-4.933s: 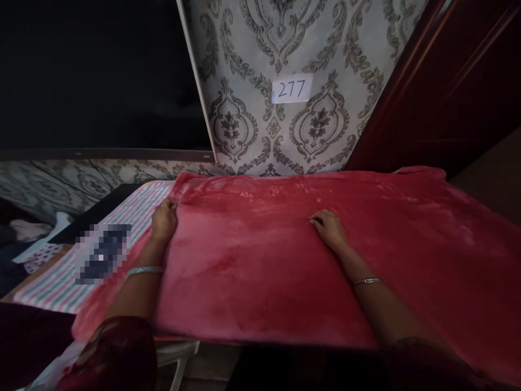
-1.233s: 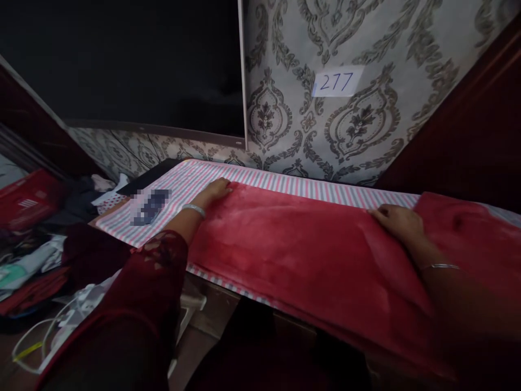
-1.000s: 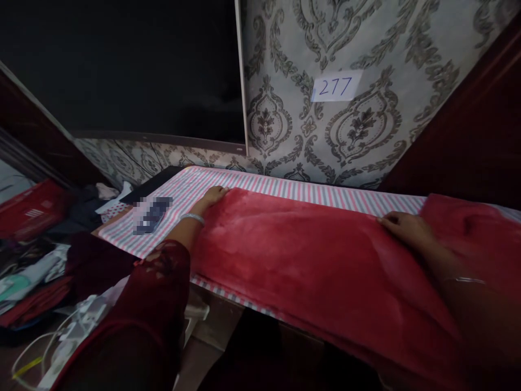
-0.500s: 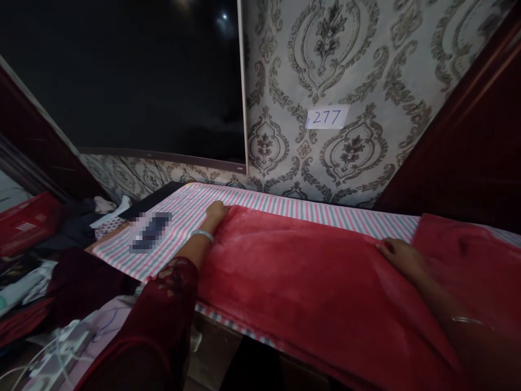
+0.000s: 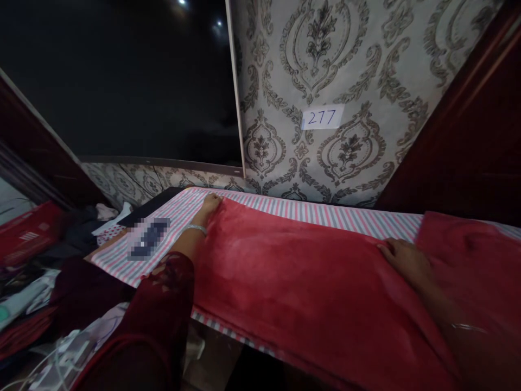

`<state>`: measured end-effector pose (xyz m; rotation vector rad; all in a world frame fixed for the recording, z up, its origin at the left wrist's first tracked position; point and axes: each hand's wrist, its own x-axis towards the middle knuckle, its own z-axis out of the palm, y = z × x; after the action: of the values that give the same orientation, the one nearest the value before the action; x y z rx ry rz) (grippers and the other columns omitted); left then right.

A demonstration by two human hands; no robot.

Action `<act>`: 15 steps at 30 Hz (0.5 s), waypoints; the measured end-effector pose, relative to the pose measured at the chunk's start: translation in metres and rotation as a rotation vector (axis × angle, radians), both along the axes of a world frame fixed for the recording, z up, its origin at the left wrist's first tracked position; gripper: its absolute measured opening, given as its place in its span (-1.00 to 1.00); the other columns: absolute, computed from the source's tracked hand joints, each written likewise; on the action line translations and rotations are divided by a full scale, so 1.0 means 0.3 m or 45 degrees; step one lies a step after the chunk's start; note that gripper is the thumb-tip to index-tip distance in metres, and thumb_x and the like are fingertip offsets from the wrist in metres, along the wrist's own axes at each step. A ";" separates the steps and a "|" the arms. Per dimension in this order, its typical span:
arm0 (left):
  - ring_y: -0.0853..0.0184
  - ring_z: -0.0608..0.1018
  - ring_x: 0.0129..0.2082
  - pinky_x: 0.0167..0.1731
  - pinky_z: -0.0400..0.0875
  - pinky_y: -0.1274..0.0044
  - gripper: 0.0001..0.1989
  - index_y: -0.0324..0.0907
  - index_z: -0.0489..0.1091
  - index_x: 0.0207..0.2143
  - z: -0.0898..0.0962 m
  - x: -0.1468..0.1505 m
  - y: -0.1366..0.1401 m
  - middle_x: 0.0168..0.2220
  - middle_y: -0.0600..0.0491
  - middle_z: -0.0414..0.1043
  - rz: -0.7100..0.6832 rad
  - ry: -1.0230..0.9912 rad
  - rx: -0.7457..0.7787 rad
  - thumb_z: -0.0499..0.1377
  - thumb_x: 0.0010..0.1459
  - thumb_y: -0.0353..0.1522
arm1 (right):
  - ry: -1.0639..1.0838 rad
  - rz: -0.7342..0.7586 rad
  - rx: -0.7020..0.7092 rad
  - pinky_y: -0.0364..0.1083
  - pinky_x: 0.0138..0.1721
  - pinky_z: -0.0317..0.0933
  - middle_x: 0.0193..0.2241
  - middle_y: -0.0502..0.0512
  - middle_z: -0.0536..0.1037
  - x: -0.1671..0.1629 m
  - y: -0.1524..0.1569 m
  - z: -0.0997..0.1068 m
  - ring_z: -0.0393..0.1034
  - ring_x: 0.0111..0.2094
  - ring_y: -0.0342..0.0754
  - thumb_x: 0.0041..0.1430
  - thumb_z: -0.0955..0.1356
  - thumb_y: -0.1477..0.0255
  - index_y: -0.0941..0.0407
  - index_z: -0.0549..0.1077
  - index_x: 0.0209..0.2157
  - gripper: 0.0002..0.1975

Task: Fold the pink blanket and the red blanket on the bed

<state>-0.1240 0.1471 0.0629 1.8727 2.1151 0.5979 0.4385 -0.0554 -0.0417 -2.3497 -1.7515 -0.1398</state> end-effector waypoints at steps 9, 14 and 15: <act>0.16 0.64 -0.25 -0.32 0.46 0.45 -0.69 -0.26 0.49 -0.23 -0.066 0.015 -0.070 -0.32 -0.11 0.59 0.026 0.015 -0.140 0.20 0.25 -0.16 | -0.055 -0.026 -0.044 0.01 -0.10 0.27 -0.15 0.30 0.57 -0.025 -0.011 0.031 0.48 -0.09 0.18 0.38 0.12 0.23 0.13 0.47 -0.16 -0.61; 0.14 0.62 -0.13 -0.23 0.44 0.47 -0.78 -0.24 0.45 -0.17 -0.019 0.043 -0.092 -0.18 -0.14 0.60 0.014 0.028 -0.080 0.20 0.22 -0.27 | 0.017 -0.106 -0.082 0.02 -0.21 0.24 -0.15 0.36 0.57 -0.051 -0.041 0.078 0.47 -0.12 0.20 0.37 0.13 0.23 0.16 0.47 -0.14 -0.60; 0.14 0.60 -0.07 -0.16 0.44 0.46 -0.77 -0.24 0.44 -0.14 -0.001 0.044 -0.095 -0.11 -0.15 0.59 0.021 0.036 -0.041 0.19 0.23 -0.28 | 0.056 -0.145 -0.074 0.03 -0.24 0.24 -0.16 0.37 0.57 -0.057 -0.047 0.091 0.47 -0.15 0.21 0.38 0.12 0.22 0.17 0.46 -0.11 -0.59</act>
<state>-0.1108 0.1185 0.0625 1.8585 2.1470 0.5413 0.4213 -0.0694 -0.0144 -2.4748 -1.6230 -0.0550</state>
